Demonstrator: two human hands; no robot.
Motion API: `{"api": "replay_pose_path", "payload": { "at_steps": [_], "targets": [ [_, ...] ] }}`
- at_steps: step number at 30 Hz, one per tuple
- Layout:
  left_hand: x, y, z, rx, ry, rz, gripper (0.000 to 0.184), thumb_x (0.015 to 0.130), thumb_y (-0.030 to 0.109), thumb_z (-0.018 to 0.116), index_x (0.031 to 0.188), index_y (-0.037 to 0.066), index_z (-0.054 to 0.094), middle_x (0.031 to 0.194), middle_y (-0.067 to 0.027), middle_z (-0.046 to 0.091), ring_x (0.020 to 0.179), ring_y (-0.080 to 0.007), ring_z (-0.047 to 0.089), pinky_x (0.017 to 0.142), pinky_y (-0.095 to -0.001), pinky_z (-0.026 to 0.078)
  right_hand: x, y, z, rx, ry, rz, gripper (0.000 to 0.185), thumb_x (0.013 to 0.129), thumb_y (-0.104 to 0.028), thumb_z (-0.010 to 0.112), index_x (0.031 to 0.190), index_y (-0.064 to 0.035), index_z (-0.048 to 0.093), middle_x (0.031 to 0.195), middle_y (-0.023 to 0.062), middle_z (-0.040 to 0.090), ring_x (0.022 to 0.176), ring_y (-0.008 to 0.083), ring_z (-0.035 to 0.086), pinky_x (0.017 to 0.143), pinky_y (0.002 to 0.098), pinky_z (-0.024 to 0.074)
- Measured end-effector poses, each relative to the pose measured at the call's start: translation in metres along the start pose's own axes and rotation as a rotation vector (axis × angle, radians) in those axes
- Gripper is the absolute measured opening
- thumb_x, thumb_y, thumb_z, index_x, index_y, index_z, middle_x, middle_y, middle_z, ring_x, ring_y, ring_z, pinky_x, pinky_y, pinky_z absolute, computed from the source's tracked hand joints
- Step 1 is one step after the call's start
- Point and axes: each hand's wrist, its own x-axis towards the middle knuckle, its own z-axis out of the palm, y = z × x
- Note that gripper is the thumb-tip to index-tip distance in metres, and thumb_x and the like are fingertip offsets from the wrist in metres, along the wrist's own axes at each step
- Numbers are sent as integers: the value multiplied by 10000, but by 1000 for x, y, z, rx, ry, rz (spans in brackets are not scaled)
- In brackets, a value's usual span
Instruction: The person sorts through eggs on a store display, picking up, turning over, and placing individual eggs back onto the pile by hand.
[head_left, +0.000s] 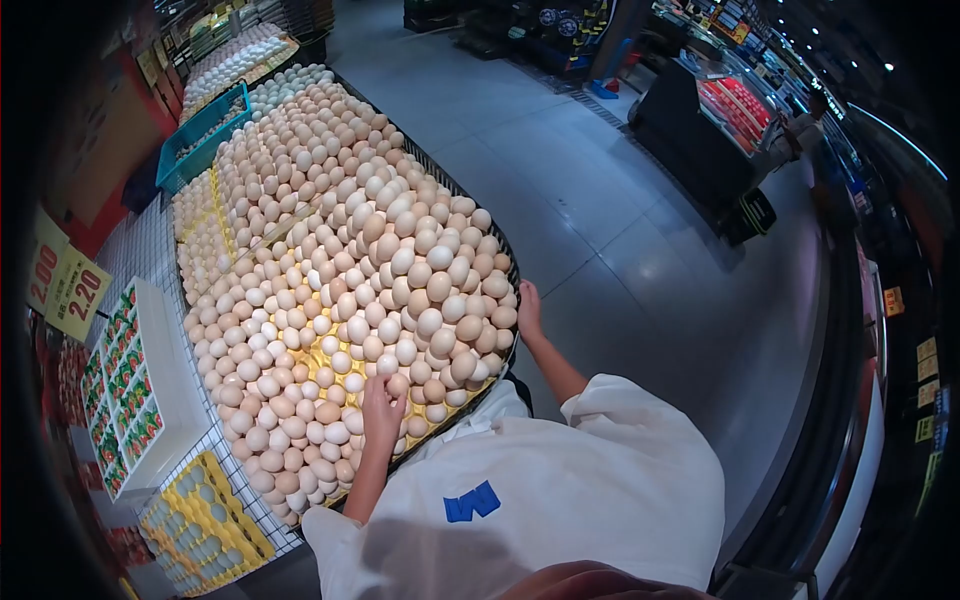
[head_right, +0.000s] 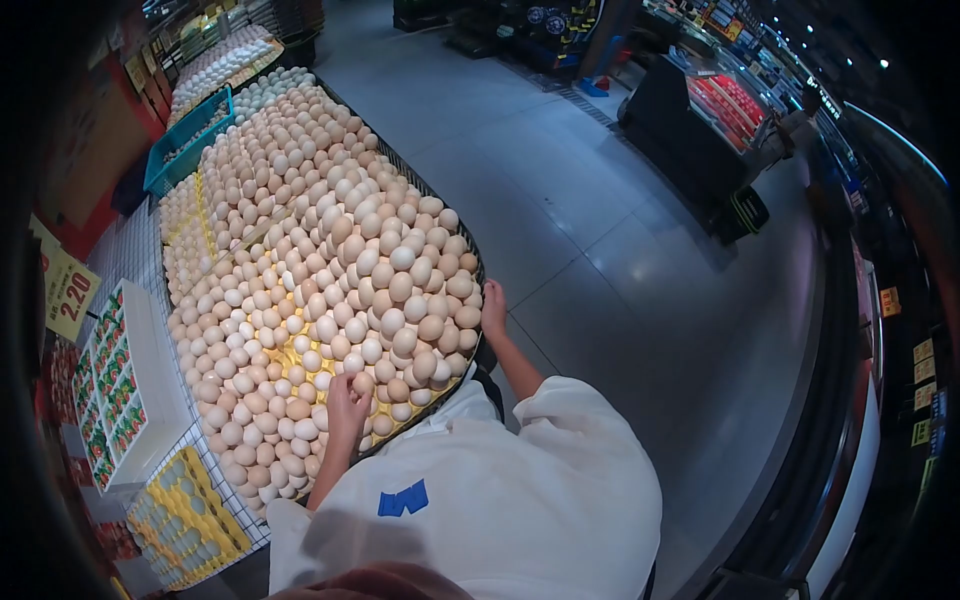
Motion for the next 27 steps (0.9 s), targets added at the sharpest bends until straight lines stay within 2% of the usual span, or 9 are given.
{"api": "replay_pose_path", "payload": {
  "at_steps": [5, 15, 21, 23, 27],
  "targets": [
    [-1, -6, 5, -28, 38, -3, 397, 742, -17, 687, 1101, -18, 519, 1057, -176, 513, 885, -298, 575, 728, -338, 537, 0, 1, 1, -16, 2, 5, 415, 986, -340, 429, 1220, -19, 547, 1129, 134, 614, 1074, 226, 557, 961, 338, 404],
    [1, -6, 2, 107, 36, 45, 432, 706, 36, 715, 1097, 5, 534, 1009, -158, 530, 873, -285, 570, 750, -368, 499, 2, 1, 0, -11, -19, -10, 414, 986, -329, 425, 1218, -7, 543, 1152, 141, 604, 1090, 238, 548, 972, 338, 397],
    [-2, -2, 0, 117, 34, 8, 423, 714, 58, 719, 1095, 17, 541, 1003, -155, 540, 863, -283, 580, 766, -371, 502, 3, 6, 1, 6, -32, -9, 418, 985, -337, 429, 1225, -14, 543, 1148, 131, 601, 1086, 230, 545, 970, 338, 397],
    [0, -2, 0, 101, 33, -7, 423, 716, 59, 719, 1098, 20, 541, 1002, -154, 543, 858, -280, 584, 765, -367, 504, 6, 5, 0, 60, -44, 1, 395, 995, -318, 439, 1195, 4, 549, 1111, 89, 590, 1054, 186, 521, 960, 303, 386],
    [0, 0, -3, 79, 4, -10, 407, 727, 48, 710, 1096, 19, 541, 995, -148, 552, 830, -271, 598, 747, -362, 510, 2, -2, 0, 20, -45, 14, 399, 995, -322, 436, 1199, 2, 550, 1118, 91, 591, 1056, 183, 522, 956, 302, 388]
  ]
}}
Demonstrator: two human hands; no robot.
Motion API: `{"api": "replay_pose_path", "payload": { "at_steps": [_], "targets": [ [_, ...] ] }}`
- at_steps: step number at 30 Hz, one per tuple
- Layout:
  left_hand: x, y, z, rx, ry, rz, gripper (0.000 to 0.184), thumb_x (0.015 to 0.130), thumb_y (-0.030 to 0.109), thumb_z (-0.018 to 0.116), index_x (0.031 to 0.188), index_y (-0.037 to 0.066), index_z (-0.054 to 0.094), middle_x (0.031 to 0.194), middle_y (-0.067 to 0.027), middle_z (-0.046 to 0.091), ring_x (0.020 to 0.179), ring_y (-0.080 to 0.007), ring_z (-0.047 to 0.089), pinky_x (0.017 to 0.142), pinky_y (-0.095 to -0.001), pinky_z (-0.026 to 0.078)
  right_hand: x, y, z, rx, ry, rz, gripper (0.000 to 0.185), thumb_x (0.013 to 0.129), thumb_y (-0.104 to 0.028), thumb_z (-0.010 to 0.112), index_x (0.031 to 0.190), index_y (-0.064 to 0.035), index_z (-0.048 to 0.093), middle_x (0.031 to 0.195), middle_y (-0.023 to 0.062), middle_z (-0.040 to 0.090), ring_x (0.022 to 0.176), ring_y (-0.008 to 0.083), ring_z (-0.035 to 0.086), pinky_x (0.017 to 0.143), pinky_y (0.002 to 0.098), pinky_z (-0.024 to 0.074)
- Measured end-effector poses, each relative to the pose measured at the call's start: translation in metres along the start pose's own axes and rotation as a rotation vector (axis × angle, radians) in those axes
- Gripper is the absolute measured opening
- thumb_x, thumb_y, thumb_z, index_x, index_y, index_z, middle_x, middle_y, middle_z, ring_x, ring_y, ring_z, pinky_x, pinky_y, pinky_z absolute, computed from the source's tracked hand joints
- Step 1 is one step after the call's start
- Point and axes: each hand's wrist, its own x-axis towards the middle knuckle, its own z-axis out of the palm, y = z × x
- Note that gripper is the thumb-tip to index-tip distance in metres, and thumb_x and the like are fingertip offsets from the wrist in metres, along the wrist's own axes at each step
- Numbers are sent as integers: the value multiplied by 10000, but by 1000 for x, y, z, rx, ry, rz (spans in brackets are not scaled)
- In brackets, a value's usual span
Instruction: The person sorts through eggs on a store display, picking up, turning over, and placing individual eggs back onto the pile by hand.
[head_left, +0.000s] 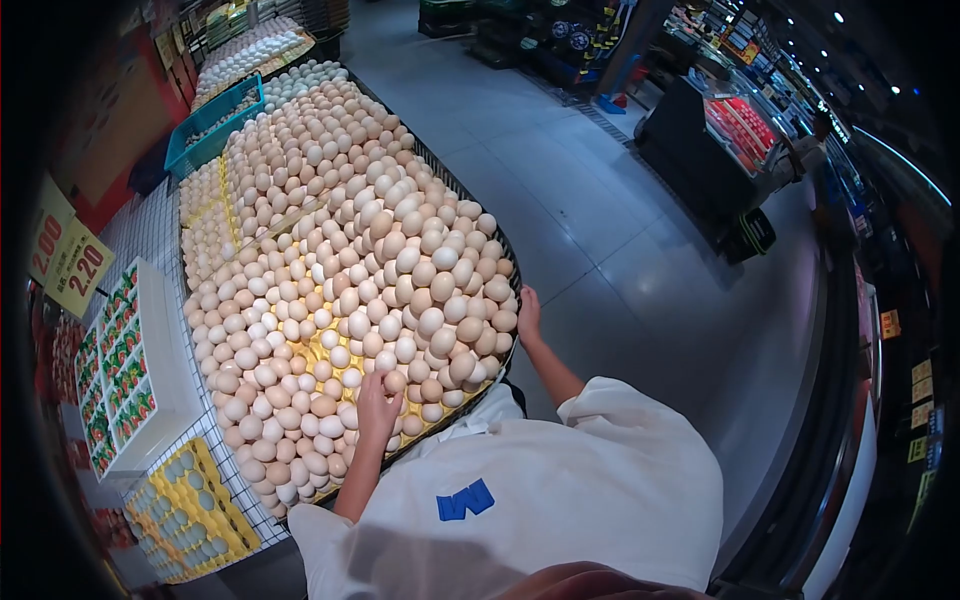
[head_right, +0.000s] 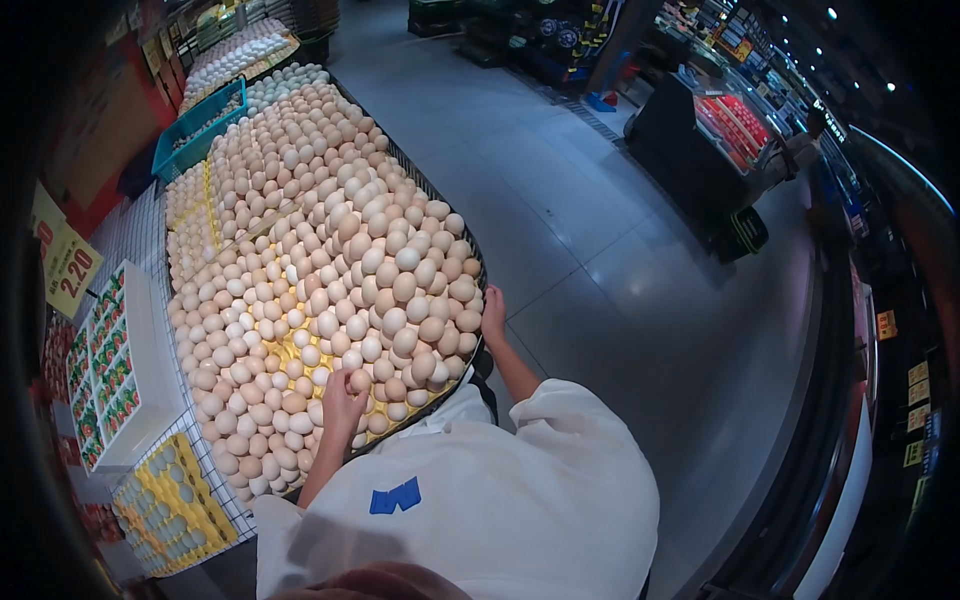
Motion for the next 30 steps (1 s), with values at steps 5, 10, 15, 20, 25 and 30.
{"api": "replay_pose_path", "payload": {
  "at_steps": [5, 10, 15, 20, 25, 30],
  "targets": [
    [0, 2, -1, -68, -20, -48, 385, 736, 47, 703, 1082, 24, 535, 998, -146, 559, 855, -294, 608, 738, -384, 512, 2, 4, -3, 10, -25, -37, 425, 994, -327, 427, 1241, 3, 530, 1162, 143, 592, 1080, 227, 538, 970, 338, 395],
    [0, -9, 1, 38, 15, 31, 394, 739, 93, 711, 1076, 35, 515, 1008, -161, 554, 898, -355, 593, 750, -431, 505, 6, -2, -7, 13, -40, -21, 429, 994, -325, 420, 1246, 6, 526, 1200, 120, 565, 1114, 218, 510, 998, 327, 364],
    [3, -6, -1, 90, 2, 42, 436, 752, 237, 715, 1089, 62, 501, 1006, -149, 555, 909, -354, 592, 737, -436, 505, 2, -4, -4, -56, -5, 10, 450, 989, -327, 417, 1267, 13, 515, 1247, 152, 547, 1160, 245, 498, 1011, 350, 361],
    [5, -2, -3, 98, -13, -44, 382, 787, 295, 692, 1047, 62, 539, 986, -133, 586, 898, -321, 605, 731, -411, 510, -1, -7, -7, -38, -40, 14, 448, 989, -319, 417, 1271, 17, 510, 1250, 155, 545, 1165, 250, 495, 1014, 352, 358],
    [18, 9, -31, -44, 25, -192, 291, 856, 294, 651, 953, 22, 616, 945, -130, 661, 840, -250, 653, 732, -359, 526, -4, -13, -7, -50, -58, -21, 454, 993, -317, 410, 1279, 26, 498, 1254, 159, 541, 1172, 252, 491, 1021, 353, 353],
    [23, -12, -41, -147, 198, -251, 194, 878, 182, 630, 975, 14, 618, 889, -135, 662, 755, -247, 648, 692, -340, 525, -2, -12, -4, -97, -53, -18, 455, 999, -315, 402, 1281, 29, 494, 1250, 167, 545, 1169, 258, 495, 1020, 357, 359]
  ]
}}
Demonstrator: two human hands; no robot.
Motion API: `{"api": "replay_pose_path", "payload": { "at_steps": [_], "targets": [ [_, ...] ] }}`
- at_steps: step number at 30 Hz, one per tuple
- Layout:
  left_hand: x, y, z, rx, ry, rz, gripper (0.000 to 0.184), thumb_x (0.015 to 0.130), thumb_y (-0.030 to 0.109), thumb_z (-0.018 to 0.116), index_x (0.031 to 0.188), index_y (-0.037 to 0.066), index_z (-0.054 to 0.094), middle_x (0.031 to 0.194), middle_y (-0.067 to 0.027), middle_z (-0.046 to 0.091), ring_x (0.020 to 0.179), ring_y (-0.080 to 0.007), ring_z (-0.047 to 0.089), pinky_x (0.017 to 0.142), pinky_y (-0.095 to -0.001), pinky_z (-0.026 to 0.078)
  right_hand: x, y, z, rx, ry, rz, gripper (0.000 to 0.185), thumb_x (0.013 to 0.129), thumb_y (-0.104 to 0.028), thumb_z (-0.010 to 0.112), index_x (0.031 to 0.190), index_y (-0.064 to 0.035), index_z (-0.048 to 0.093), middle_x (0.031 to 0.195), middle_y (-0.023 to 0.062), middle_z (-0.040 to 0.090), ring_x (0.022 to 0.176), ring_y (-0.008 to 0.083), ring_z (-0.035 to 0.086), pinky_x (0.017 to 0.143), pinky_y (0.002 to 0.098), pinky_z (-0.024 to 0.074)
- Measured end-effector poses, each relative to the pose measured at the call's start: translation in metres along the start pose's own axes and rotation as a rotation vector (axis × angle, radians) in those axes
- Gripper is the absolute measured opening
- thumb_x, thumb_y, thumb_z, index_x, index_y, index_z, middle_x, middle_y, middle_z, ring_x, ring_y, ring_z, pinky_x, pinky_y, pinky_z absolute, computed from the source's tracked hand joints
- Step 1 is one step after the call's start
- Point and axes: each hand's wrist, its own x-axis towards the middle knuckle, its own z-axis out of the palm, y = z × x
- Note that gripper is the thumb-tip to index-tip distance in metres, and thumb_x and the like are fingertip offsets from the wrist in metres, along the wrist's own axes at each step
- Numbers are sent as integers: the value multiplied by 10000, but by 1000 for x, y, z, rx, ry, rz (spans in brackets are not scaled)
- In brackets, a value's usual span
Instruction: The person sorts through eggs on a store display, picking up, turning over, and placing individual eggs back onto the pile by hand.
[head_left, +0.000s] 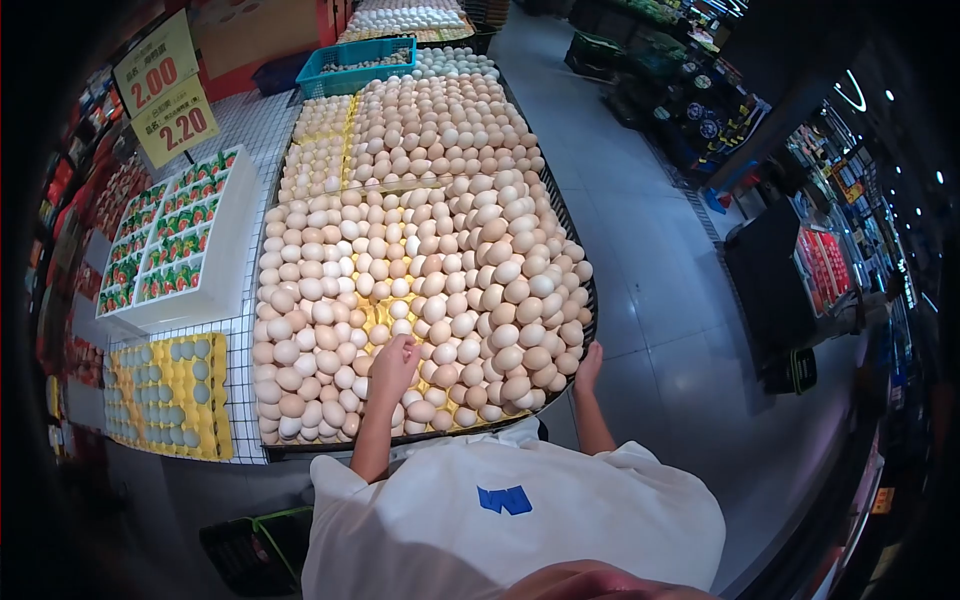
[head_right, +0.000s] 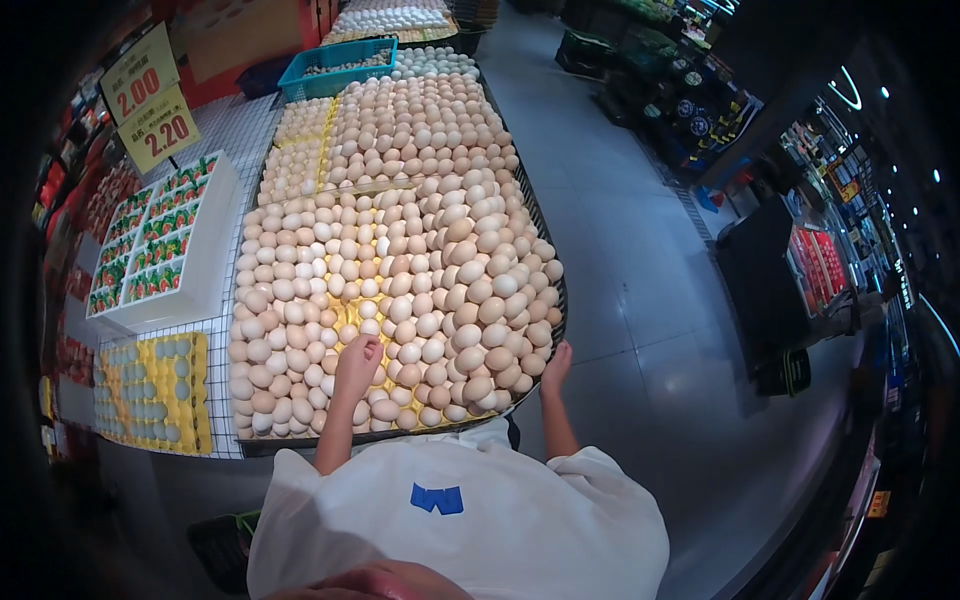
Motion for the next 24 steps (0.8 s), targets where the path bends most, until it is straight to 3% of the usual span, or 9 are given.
{"api": "replay_pose_path", "payload": {
  "at_steps": [7, 12, 16, 18, 24],
  "targets": [
    [1, -9, 1, 38, -5, 26, 177, 872, 142, 625, 977, 1, 605, 880, -158, 649, 768, -256, 651, 689, -354, 519, 4, 10, -1, 5, 25, -6, 449, 996, -318, 420, 1263, 31, 513, 1225, 155, 565, 1141, 247, 514, 1001, 351, 375],
    [4, -23, 8, 119, -36, 71, 109, 840, 51, 560, 930, -6, 581, 865, -185, 627, 802, -332, 629, 701, -406, 503, 0, 2, -1, -12, 32, 8, 451, 996, -323, 426, 1253, 35, 523, 1216, 144, 572, 1132, 239, 518, 995, 348, 377],
    [5, -27, 10, 120, 34, 151, 72, 812, 20, 588, 879, -3, 574, 793, -145, 607, 699, -258, 608, 636, -350, 489, -4, -2, 0, -2, 34, 24, 453, 997, -328, 434, 1252, 35, 523, 1216, 145, 572, 1128, 239, 520, 994, 348, 379],
    [3, -21, 7, 114, -38, 93, 63, 828, 39, 543, 872, -6, 550, 847, -201, 609, 824, -378, 598, 711, -439, 480, -4, -4, 0, 7, 47, 22, 453, 997, -328, 436, 1252, 35, 524, 1214, 145, 573, 1125, 239, 522, 993, 348, 380],
    [1, -18, 5, 116, -47, 93, 47, 830, 36, 537, 864, 5, 546, 845, -201, 605, 813, -378, 592, 697, -446, 471, -1, 2, -1, 16, 28, -3, 443, 999, -321, 432, 1249, 33, 527, 1199, 138, 578, 1114, 230, 526, 987, 344, 385]
  ]
}}
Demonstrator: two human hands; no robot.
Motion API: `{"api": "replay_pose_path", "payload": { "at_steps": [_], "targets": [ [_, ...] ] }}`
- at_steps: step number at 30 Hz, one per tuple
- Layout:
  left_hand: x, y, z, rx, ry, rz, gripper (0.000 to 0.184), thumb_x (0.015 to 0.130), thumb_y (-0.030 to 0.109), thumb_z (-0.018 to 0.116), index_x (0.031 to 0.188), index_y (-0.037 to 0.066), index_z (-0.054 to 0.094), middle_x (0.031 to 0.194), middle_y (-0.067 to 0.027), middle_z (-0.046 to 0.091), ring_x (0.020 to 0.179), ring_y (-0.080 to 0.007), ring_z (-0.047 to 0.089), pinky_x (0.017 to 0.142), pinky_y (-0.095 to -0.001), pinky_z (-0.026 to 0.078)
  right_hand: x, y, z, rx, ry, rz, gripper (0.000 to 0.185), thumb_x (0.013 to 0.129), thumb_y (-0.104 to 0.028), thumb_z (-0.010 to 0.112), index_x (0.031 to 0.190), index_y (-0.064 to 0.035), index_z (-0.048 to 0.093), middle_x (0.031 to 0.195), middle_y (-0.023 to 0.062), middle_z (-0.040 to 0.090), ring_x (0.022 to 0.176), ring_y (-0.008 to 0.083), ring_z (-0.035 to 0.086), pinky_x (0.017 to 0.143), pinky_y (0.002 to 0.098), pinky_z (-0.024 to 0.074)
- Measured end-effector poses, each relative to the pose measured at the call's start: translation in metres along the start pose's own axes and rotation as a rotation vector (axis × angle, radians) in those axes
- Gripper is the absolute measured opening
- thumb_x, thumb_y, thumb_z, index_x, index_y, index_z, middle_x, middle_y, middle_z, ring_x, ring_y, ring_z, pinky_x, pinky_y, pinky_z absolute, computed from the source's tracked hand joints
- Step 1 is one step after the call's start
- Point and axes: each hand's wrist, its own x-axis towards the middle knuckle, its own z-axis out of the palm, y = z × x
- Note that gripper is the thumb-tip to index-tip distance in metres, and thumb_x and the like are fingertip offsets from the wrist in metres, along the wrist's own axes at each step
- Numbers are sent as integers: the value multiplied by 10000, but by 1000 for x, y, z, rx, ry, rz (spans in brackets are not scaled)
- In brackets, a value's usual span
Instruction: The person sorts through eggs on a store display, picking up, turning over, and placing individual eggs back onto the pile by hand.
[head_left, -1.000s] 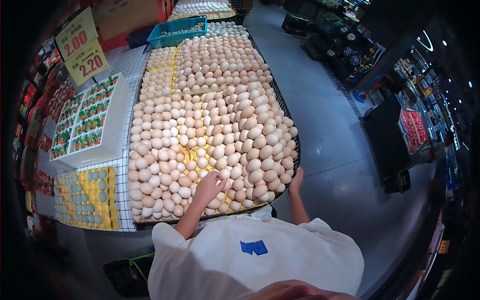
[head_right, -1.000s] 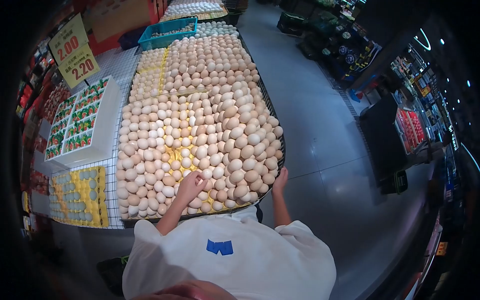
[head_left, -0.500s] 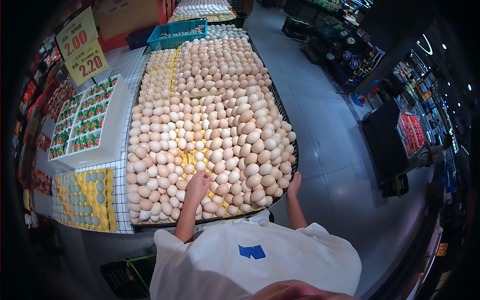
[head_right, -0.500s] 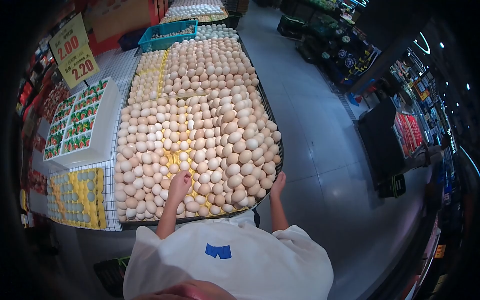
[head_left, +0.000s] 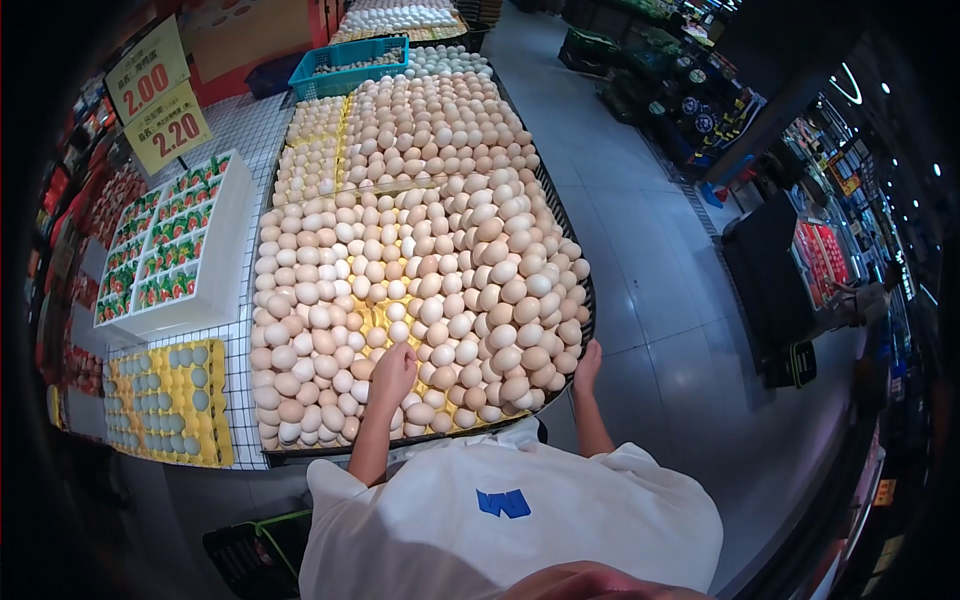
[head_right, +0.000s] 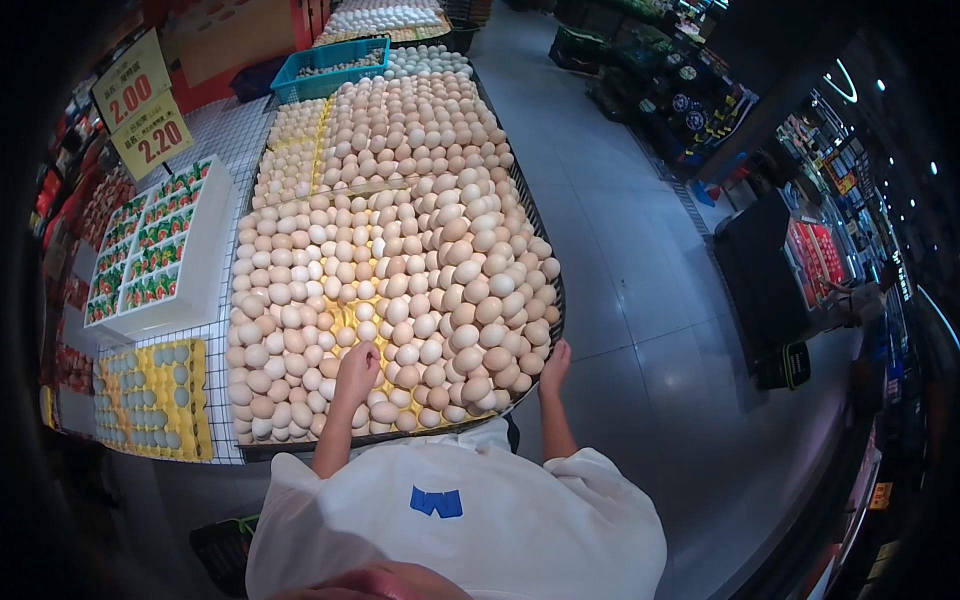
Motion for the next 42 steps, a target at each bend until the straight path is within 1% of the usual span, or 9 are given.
{"api": "replay_pose_path", "payload": {
  "at_steps": [2, 12, 21, 25, 27, 29, 39, 41, 42],
  "targets": [
    [0, 0, 0, 0, 3, -3, 44, 829, 36, 538, 858, 5, 546, 839, -200, 604, 810, -379, 592, 695, -446, 472, 0, 0, 0, 10, -20, 14, 460, 1002, -321, 418, 1279, 37, 498, 1222, 154, 564, 1135, 243, 517, 997, 347, 382],
    [-1, -6, 3, 11, 25, 10, 22, 808, 27, 553, 829, 20, 549, 805, -181, 605, 774, -362, 602, 660, -437, 480, 1, 4, 1, 25, -8, 15, 461, 1002, -324, 416, 1275, 38, 500, 1232, 165, 562, 1144, 257, 517, 1005, 352, 375],
    [-1, -4, 2, -1, -2, -24, 22, 814, 35, 542, 823, 18, 552, 811, -186, 604, 786, -370, 601, 672, -441, 479, 5, 11, -1, 30, -21, -13, 462, 1002, -326, 416, 1275, 37, 500, 1242, 161, 551, 1153, 245, 506, 1008, 349, 371],
    [-1, -4, 2, -11, 38, -19, 29, 815, 39, 541, 824, 19, 559, 810, -188, 602, 788, -371, 598, 677, -442, 477, 2, 4, 2, 75, -24, 10, 455, 1001, -319, 418, 1274, 36, 501, 1237, 159, 554, 1152, 247, 505, 1010, 348, 370],
    [-1, -5, 4, -6, 33, 15, 36, 816, 43, 538, 820, 18, 564, 808, -187, 599, 788, -369, 597, 681, -441, 477, 1, 2, 1, 63, -13, 18, 452, 1000, -316, 421, 1274, 35, 502, 1235, 159, 555, 1152, 248, 505, 1010, 348, 371],
    [-2, -5, 3, -9, 27, 11, 39, 816, 43, 537, 819, 18, 566, 808, -185, 599, 787, -368, 597, 681, -439, 478, 2, 3, 1, 24, 1, 9, 445, 999, -313, 428, 1269, 31, 507, 1232, 156, 558, 1149, 246, 507, 1008, 348, 372],
    [-3, -3, 1, 18, -17, 16, 42, 813, 34, 539, 801, 24, 579, 819, -166, 608, 784, -349, 606, 675, -427, 484, 4, 8, 1, 40, 4, 11, 448, 998, -323, 433, 1249, 37, 520, 1224, 160, 564, 1137, 246, 511, 998, 352, 375],
    [-3, -3, 1, 30, -14, 19, 43, 812, 33, 542, 797, 24, 581, 820, -164, 610, 786, -346, 608, 677, -425, 487, 7, 15, 1, 47, -5, 3, 438, 998, -323, 433, 1257, 19, 524, 1223, 126, 562, 1142, 231, 501, 1004, 344, 359],
    [-3, -3, 1, 39, -13, 22, 44, 810, 32, 545, 793, 23, 584, 821, -162, 612, 787, -343, 610, 679, -424, 490, 6, 13, 1, 47, -7, 2, 438, 998, -323, 433, 1257, 19, 524, 1223, 126, 562, 1142, 231, 501, 1004, 344, 359]
  ]
}}
